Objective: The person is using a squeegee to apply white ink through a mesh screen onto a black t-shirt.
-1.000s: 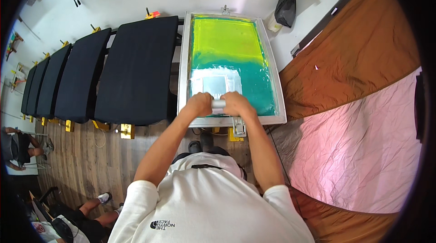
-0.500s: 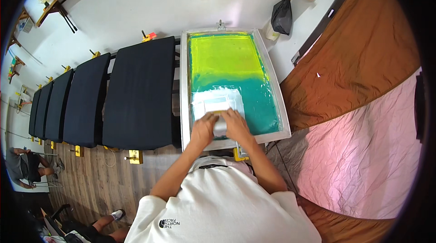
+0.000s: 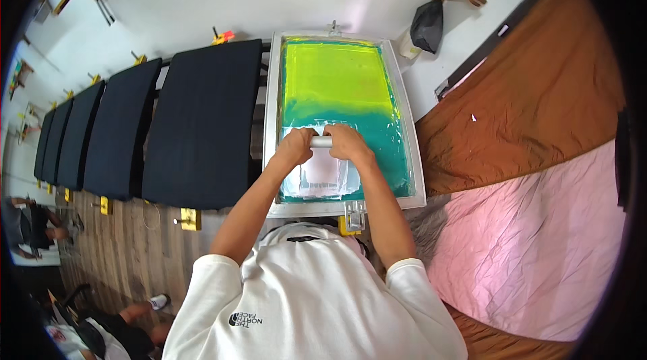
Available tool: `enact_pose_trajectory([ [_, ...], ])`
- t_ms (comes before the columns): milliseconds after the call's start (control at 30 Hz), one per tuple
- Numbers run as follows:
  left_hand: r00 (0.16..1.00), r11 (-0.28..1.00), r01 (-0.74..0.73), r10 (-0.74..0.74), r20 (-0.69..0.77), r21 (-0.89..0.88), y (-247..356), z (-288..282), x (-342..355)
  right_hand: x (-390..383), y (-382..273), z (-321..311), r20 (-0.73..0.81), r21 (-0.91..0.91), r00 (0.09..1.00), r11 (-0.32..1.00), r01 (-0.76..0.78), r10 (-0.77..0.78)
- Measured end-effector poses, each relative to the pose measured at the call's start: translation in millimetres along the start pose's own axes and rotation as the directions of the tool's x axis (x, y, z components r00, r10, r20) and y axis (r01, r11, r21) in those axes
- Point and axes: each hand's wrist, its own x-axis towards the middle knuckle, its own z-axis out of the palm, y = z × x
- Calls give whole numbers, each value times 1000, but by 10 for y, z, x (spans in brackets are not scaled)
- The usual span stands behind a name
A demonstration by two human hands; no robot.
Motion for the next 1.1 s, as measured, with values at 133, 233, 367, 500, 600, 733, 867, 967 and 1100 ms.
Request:
enact_pose_trajectory([
  [133, 1000, 1000, -26, 25, -12, -10, 48, 57, -314, -168, 4, 217, -19, 41, 1000, 999, 10, -9],
  [233, 992, 995, -96, 98, -76, 31, 97, 215, -723, -602, -49, 364, -62, 35, 997, 998, 57, -55],
  [367, 994, 988, -105, 105, -7, -112, 179, 330, -1242, -1118, -286, 422, 29, 72, 997, 995, 71, -73],
  [500, 974, 995, 71, -55, 220, -64, 435, -24, -1126, -1015, -236, 214, 165, 57, 984, 997, 61, -70],
  [600, 997, 999, -48, 49, -58, 20, 307, -12, -773, -601, -265, -75, 154, 20, 988, 1000, 12, -15],
  [733, 996, 998, -51, 49, -81, -24, -31, 238, -375, -302, -136, 29, 12, -66, 998, 996, 58, -57],
  [867, 967, 988, -152, 140, -211, -38, 48, 422, -803, -710, -117, 399, -108, -56, 988, 993, 101, -107],
  [967, 988, 995, -94, 90, -122, -29, 321, 405, -1306, -1183, -262, 488, -97, -16, 991, 996, 93, -94],
  [1100, 992, 999, -53, 53, 116, -2, 466, 62, -1335, -1290, -323, 344, 40, 49, 997, 996, 71, -73],
])
